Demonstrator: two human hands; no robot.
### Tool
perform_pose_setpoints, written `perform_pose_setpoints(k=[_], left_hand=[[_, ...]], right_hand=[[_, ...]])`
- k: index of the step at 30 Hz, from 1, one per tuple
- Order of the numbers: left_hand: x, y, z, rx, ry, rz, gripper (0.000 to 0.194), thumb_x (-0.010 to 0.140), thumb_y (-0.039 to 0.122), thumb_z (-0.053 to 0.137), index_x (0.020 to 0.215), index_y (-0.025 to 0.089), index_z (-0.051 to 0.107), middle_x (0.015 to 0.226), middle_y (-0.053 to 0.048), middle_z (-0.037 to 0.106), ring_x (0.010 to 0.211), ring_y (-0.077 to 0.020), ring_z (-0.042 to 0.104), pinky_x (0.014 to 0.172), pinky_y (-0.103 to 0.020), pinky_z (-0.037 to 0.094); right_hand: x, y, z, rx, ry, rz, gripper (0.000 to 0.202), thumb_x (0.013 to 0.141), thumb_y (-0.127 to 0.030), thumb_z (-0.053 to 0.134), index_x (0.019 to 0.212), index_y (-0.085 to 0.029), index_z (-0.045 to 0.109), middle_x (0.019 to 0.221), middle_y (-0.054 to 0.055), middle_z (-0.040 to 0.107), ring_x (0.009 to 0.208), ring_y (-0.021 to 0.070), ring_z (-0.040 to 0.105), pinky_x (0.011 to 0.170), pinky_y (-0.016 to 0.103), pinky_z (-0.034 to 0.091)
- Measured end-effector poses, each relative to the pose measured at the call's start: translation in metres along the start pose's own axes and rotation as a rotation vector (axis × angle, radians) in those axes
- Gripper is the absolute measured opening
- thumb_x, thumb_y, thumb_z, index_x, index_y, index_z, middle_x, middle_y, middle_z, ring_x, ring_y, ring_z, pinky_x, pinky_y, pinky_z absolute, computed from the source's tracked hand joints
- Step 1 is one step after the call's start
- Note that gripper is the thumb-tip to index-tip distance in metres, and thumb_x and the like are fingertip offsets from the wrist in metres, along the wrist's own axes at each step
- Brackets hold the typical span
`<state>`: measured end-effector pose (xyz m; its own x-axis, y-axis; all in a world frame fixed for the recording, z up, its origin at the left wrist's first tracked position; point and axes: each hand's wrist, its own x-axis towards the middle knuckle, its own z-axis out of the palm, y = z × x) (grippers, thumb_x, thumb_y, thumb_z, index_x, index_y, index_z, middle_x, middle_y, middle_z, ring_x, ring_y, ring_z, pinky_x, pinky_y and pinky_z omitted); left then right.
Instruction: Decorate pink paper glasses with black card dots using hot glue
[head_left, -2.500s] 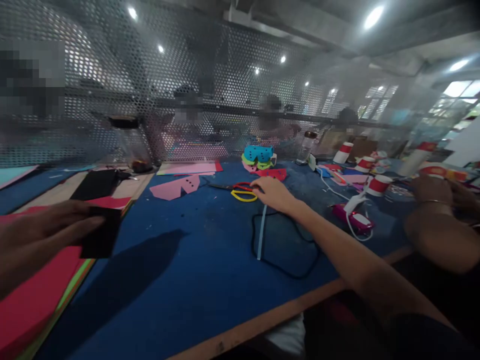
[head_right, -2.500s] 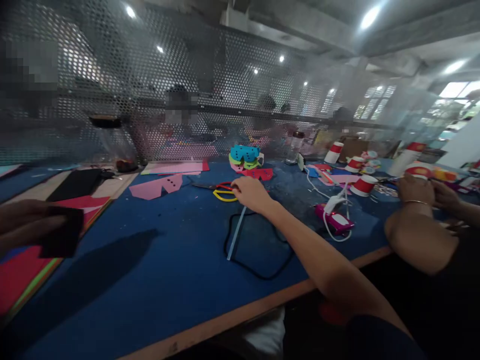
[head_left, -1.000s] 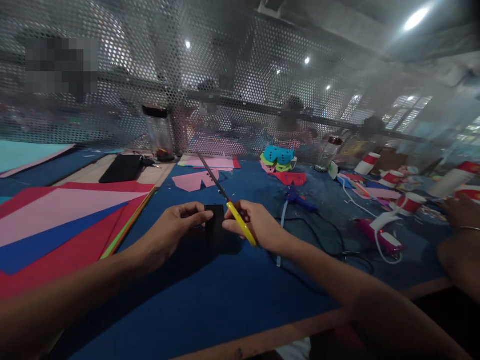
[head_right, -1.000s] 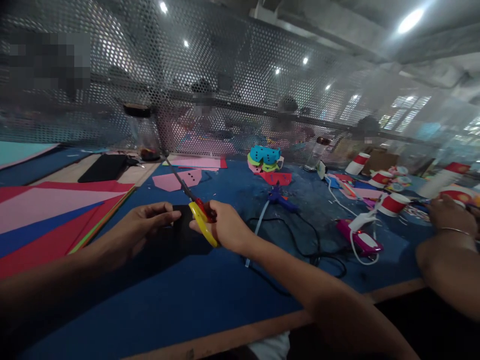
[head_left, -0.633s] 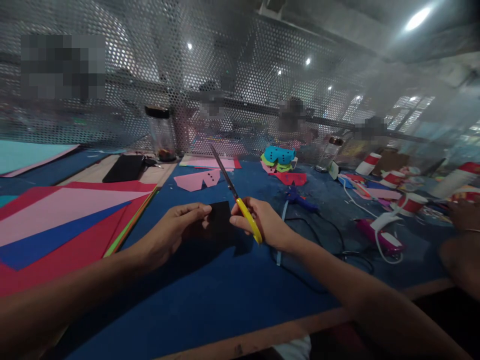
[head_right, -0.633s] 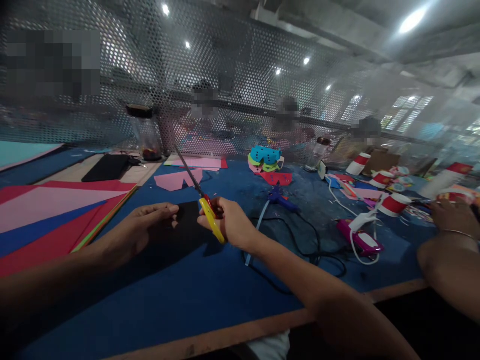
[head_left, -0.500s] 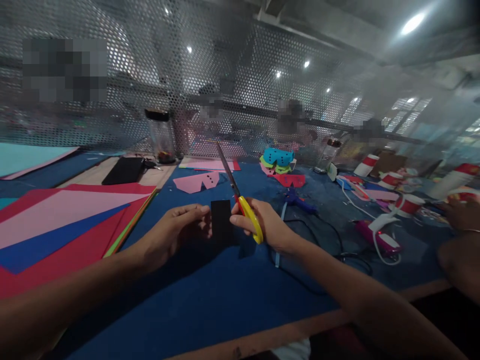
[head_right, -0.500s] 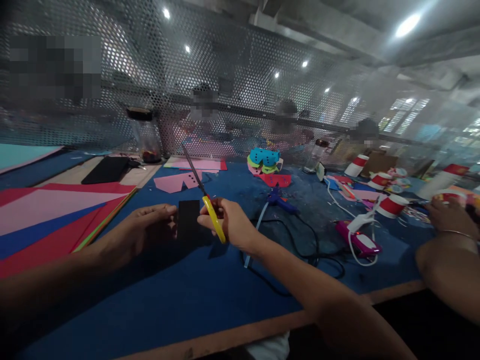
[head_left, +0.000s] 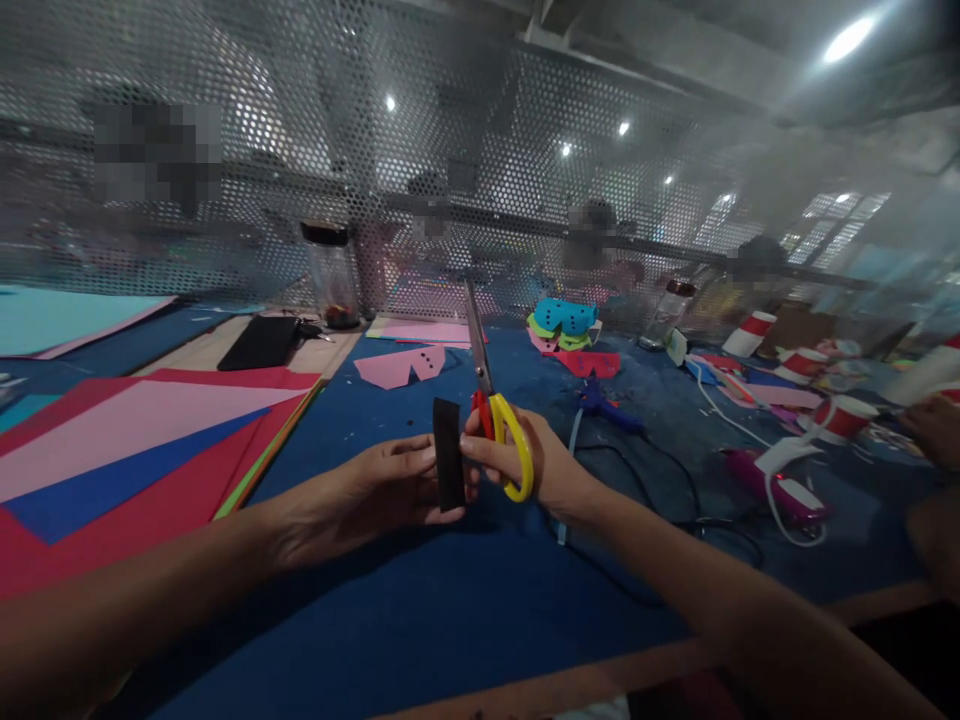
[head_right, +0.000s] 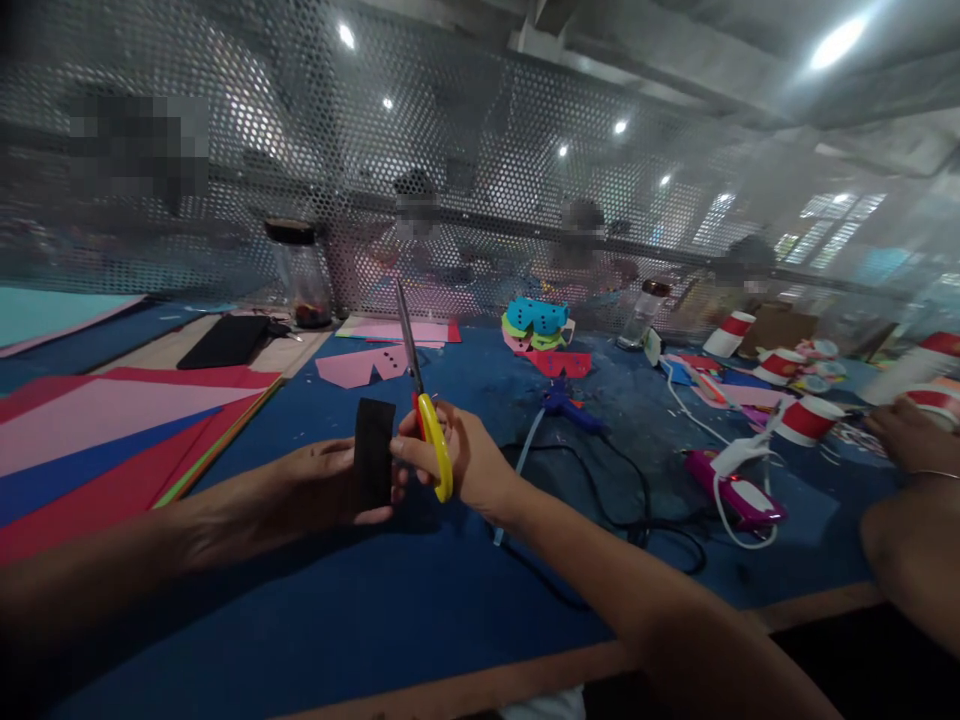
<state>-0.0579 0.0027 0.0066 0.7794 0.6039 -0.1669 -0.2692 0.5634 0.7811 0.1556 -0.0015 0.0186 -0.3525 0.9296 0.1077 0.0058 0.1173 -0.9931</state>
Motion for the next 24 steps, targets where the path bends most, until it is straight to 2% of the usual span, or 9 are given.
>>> perform_pose_setpoints(k=[3, 6, 8, 13, 18, 21, 24], left_hand=[[0.0003, -0.0046, 0.0010, -0.040, 0.021, -0.009, 0.036, 0.086, 0.029, 0.075, 0.120, 0.020, 0.069, 0.113, -0.009, 0.069, 0.105, -0.0206, 0.065, 0.100, -0.038, 0.051], [0.0019, -0.0083, 0.0041, -0.004, 0.096, 0.020, 0.029, 0.083, 0.022, 0.078, 0.111, 0.019, 0.072, 0.108, -0.007, 0.069, 0.089, -0.0149, 0.065, 0.088, -0.029, 0.054], [0.0032, -0.0091, 0.0054, 0.046, 0.148, 0.046, 0.026, 0.081, 0.020, 0.079, 0.107, 0.019, 0.072, 0.109, -0.007, 0.070, 0.088, -0.0137, 0.065, 0.083, -0.025, 0.054], [0.0056, -0.0053, 0.0004, 0.124, 0.332, 0.147, 0.019, 0.077, 0.019, 0.083, 0.092, 0.018, 0.072, 0.093, -0.002, 0.071, 0.082, -0.0113, 0.066, 0.078, -0.020, 0.054], [0.0069, -0.0032, -0.0003, 0.188, 0.499, 0.263, 0.026, 0.067, 0.020, 0.090, 0.079, 0.018, 0.066, 0.074, 0.004, 0.066, 0.068, -0.0082, 0.063, 0.066, -0.016, 0.050], [0.0069, -0.0059, 0.0014, 0.297, 0.501, 0.322, 0.027, 0.067, 0.024, 0.090, 0.080, 0.018, 0.068, 0.074, 0.003, 0.067, 0.070, -0.0094, 0.063, 0.067, -0.017, 0.049], [0.0061, -0.0093, -0.0008, 0.456, 0.452, 0.355, 0.026, 0.071, 0.029, 0.086, 0.091, 0.019, 0.072, 0.090, -0.001, 0.073, 0.083, -0.0144, 0.065, 0.076, -0.022, 0.050]], right_hand=[[-0.0013, -0.0011, 0.0024, 0.001, -0.007, 0.013, 0.033, 0.075, -0.039, 0.078, 0.089, -0.018, 0.058, 0.070, -0.005, 0.055, 0.051, 0.0066, 0.049, 0.047, 0.019, 0.040], [-0.0031, -0.0028, 0.0025, -0.034, -0.059, -0.019, 0.027, 0.078, -0.036, 0.075, 0.081, -0.018, 0.056, 0.067, -0.005, 0.053, 0.054, 0.0072, 0.048, 0.049, 0.019, 0.039], [-0.0041, -0.0040, 0.0013, -0.082, -0.071, -0.067, 0.024, 0.078, -0.033, 0.074, 0.078, -0.018, 0.056, 0.065, -0.005, 0.052, 0.057, 0.0080, 0.049, 0.051, 0.019, 0.040], [-0.0063, -0.0060, -0.0024, -0.106, 0.040, -0.049, 0.026, 0.078, -0.032, 0.074, 0.093, -0.018, 0.058, 0.068, -0.005, 0.056, 0.055, 0.0091, 0.054, 0.050, 0.020, 0.042], [-0.0079, -0.0049, 0.0000, -0.102, 0.012, -0.045, 0.026, 0.082, -0.036, 0.071, 0.097, -0.019, 0.058, 0.068, -0.005, 0.056, 0.055, 0.0087, 0.055, 0.050, 0.020, 0.042], [-0.0080, -0.0050, 0.0038, -0.136, 0.028, -0.053, 0.028, 0.080, -0.037, 0.072, 0.096, -0.019, 0.057, 0.071, -0.005, 0.056, 0.055, 0.0091, 0.056, 0.051, 0.021, 0.043], [-0.0080, -0.0067, 0.0062, -0.192, 0.057, -0.042, 0.029, 0.077, -0.035, 0.074, 0.092, -0.019, 0.056, 0.069, -0.006, 0.055, 0.054, 0.0088, 0.054, 0.052, 0.022, 0.043]])
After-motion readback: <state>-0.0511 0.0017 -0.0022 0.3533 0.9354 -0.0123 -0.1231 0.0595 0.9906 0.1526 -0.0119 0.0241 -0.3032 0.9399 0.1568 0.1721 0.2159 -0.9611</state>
